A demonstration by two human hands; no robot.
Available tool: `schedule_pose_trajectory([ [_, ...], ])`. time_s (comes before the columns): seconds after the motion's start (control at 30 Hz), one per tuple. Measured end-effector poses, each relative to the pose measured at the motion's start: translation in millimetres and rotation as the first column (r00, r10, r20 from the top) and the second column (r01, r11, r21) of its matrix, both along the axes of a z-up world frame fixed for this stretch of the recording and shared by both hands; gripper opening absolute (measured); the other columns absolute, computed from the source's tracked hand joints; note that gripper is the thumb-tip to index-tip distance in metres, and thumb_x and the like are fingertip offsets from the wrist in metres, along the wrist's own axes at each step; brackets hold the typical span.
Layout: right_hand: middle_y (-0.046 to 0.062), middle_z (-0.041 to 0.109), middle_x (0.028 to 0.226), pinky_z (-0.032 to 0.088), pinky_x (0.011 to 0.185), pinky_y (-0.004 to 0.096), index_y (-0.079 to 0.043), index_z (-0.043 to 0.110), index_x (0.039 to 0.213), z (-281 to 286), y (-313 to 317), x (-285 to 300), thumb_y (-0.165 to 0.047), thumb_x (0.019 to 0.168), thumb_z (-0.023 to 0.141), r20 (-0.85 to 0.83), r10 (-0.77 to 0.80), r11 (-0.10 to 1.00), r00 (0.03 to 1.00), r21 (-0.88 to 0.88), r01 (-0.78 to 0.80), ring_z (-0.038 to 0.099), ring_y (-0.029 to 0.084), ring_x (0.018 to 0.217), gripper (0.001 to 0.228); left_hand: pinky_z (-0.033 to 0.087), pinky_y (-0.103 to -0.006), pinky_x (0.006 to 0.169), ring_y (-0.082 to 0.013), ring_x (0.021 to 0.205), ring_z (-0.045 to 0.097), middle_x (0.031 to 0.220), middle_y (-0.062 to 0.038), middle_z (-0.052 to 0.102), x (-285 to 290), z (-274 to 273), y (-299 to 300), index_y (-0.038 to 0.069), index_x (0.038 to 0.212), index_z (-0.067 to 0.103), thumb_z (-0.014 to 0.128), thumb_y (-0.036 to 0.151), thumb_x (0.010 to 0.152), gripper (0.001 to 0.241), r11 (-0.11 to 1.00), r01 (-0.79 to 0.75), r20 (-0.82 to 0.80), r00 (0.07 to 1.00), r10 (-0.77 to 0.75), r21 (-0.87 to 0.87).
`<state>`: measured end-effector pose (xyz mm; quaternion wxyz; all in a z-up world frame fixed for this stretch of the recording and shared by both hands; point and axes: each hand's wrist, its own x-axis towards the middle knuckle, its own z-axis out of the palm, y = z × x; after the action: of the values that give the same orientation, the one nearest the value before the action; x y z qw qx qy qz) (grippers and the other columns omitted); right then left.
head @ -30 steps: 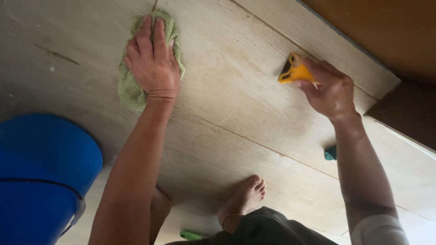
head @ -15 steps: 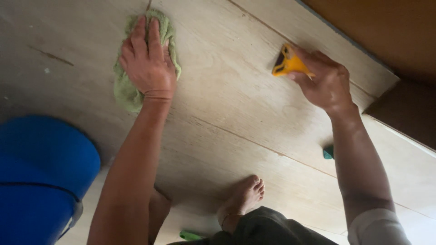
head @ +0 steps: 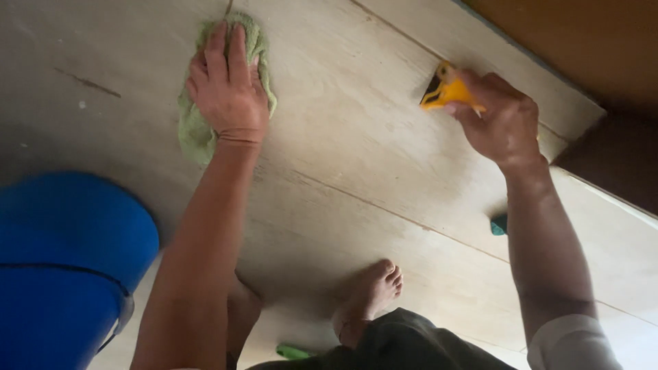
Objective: Cleaning and scraping a floor surface using a rag and a scraper tool.
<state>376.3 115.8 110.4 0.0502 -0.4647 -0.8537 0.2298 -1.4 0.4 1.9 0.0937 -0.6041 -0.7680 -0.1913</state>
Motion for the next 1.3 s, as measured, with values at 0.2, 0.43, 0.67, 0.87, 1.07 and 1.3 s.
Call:
schedule_pose_trajectory([
  [0.2,0.023,0.070,0.110,0.058,0.086,0.038,0.007,0.065,0.136,23,-51,83,-0.017,0.109,0.076,-0.279,-0.224,0.969,0.934,0.041,0.244,0.070,0.028,0.099,0.038,0.047,-0.0512,0.117,-0.0260,0.141,0.055,0.153,-0.009,0.054,74,-10,4,0.008,0.156,0.044,0.061,0.012,0.105,0.053,0.984,0.147,0.141,0.977,-0.160,0.102],
  [0.43,0.020,0.072,0.109,0.057,0.080,0.031,0.010,0.067,0.135,56,-101,120,-0.019,0.113,0.068,-0.263,-0.364,0.904,0.893,0.132,0.407,0.071,0.021,0.094,0.037,0.056,-0.0442,0.079,-0.0277,0.110,0.065,0.132,-0.014,0.064,337,14,9,0.004,0.134,0.061,0.058,0.017,0.098,0.038,0.623,0.780,0.398,0.592,-0.701,-0.063],
  [0.67,0.016,0.070,0.111,0.055,0.083,0.026,0.010,0.065,0.141,40,-115,132,-0.024,0.116,0.074,-0.355,-0.478,0.853,0.804,0.029,0.521,0.067,0.017,0.098,0.043,0.049,-0.0418,0.066,-0.0244,0.092,0.059,0.116,-0.011,0.062,246,-20,78,0.006,0.146,0.049,0.063,0.016,0.093,0.056,0.721,0.675,0.193,0.737,-0.648,-0.155],
  [0.87,0.017,0.070,0.107,0.055,0.082,0.029,0.009,0.065,0.139,30,-100,99,-0.025,0.114,0.076,-0.323,-0.417,0.891,0.850,0.040,0.453,0.067,0.019,0.095,0.044,0.051,-0.0458,0.073,-0.0298,0.093,0.058,0.112,-0.008,0.061,92,-28,99,0.015,0.145,0.054,0.072,0.011,0.079,0.069,0.939,0.343,-0.113,0.934,-0.340,0.006],
  [1.07,0.017,0.070,0.106,0.058,0.077,0.037,-0.002,0.061,0.144,12,-84,54,-0.021,0.102,0.075,-0.235,-0.222,0.974,0.946,-0.008,0.226,0.070,0.028,0.089,0.049,0.051,-0.0483,0.090,-0.0328,0.112,0.061,0.130,-0.009,0.061,1,-24,35,0.013,0.142,0.061,0.083,0.027,0.098,0.052,0.996,0.071,-0.059,0.996,-0.068,0.054],
  [1.3,0.015,0.072,0.103,0.058,0.066,0.039,-0.009,0.062,0.144,-12,-33,-20,-0.028,0.097,0.078,-0.109,-0.022,1.000,0.994,0.019,0.024,0.070,0.029,0.076,0.053,0.047,-0.0468,0.095,-0.0287,0.108,0.052,0.149,-0.007,0.053,6,5,-21,0.013,0.152,0.053,0.082,0.025,0.093,0.067,0.986,-0.096,-0.092,0.992,0.084,-0.133],
])
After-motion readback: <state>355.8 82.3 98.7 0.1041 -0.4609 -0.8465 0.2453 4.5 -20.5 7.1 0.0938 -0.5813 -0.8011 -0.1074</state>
